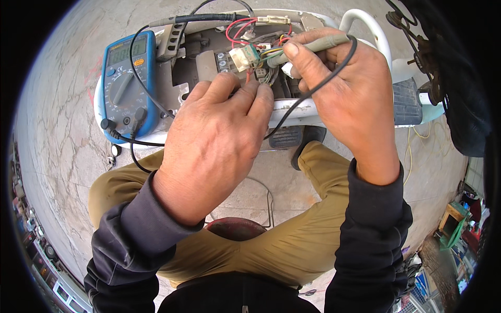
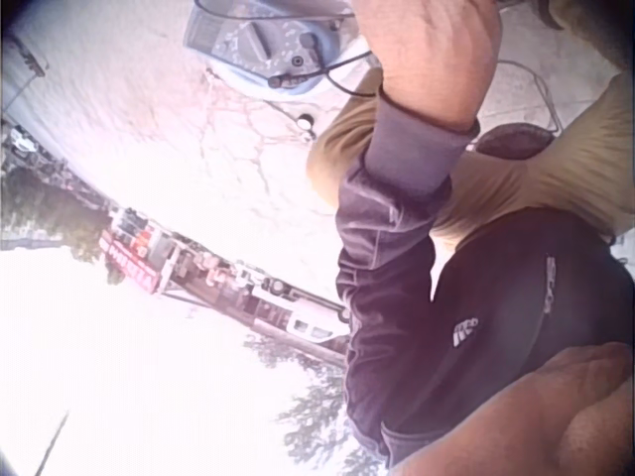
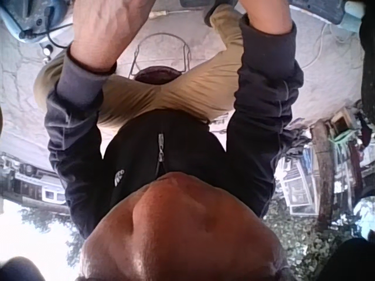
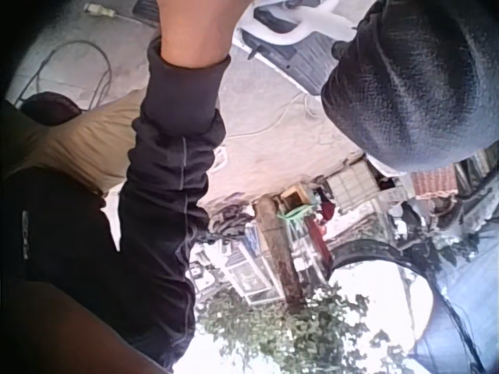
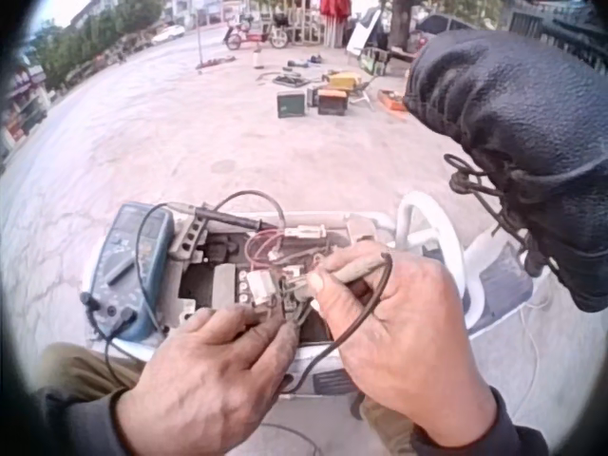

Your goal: The person uses a multimeter to test continuity and voltage across multiple connectors and wires in a disassembled electric scooter. They probe individual pins in white plastic connectors and check connections to a relay block, moving the probes between different points throughout the clip.

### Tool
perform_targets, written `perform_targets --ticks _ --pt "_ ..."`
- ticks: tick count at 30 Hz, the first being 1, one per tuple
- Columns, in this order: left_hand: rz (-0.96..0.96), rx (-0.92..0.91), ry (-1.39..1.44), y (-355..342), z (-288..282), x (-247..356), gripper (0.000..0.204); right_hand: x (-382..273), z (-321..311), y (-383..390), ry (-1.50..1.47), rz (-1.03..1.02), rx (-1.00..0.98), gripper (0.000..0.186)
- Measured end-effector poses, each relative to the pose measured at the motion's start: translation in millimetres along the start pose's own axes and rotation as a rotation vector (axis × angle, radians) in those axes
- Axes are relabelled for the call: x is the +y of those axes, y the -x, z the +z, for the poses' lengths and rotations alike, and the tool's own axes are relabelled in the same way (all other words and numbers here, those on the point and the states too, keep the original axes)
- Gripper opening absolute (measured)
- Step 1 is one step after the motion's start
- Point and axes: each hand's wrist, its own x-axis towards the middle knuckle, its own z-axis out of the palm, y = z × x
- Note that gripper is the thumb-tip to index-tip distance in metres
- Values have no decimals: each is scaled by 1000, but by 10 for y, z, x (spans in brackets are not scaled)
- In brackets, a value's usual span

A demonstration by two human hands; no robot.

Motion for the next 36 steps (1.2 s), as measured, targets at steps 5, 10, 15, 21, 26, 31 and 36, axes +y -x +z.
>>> perform_targets --ticks 5,10,15,21,26,31,36 --pt "-68 -91 1 28 -20 41 58 -2 24 77 -65 -44 -3 24" --pt "-73 -104 -26 21 -19 75 58 -18 -10 83 -15 -45 -27 20" --pt "-9 3 -65 -16 61 65 37 -49 57 59 70 -99 42 19" --pt "-3 80 12 4 145 33 29 -15 111 37 185 -255 37 14" --pt "-21 2 78 18 92 8 40 -64 160 73 282 -373 34 15" --pt "-42 -47 130 20 71 33 43 -127 177 186 292 -344 0 18" --pt "-38 -32 110 38 75 48 53 -58 141 178 183 -248 14 14"
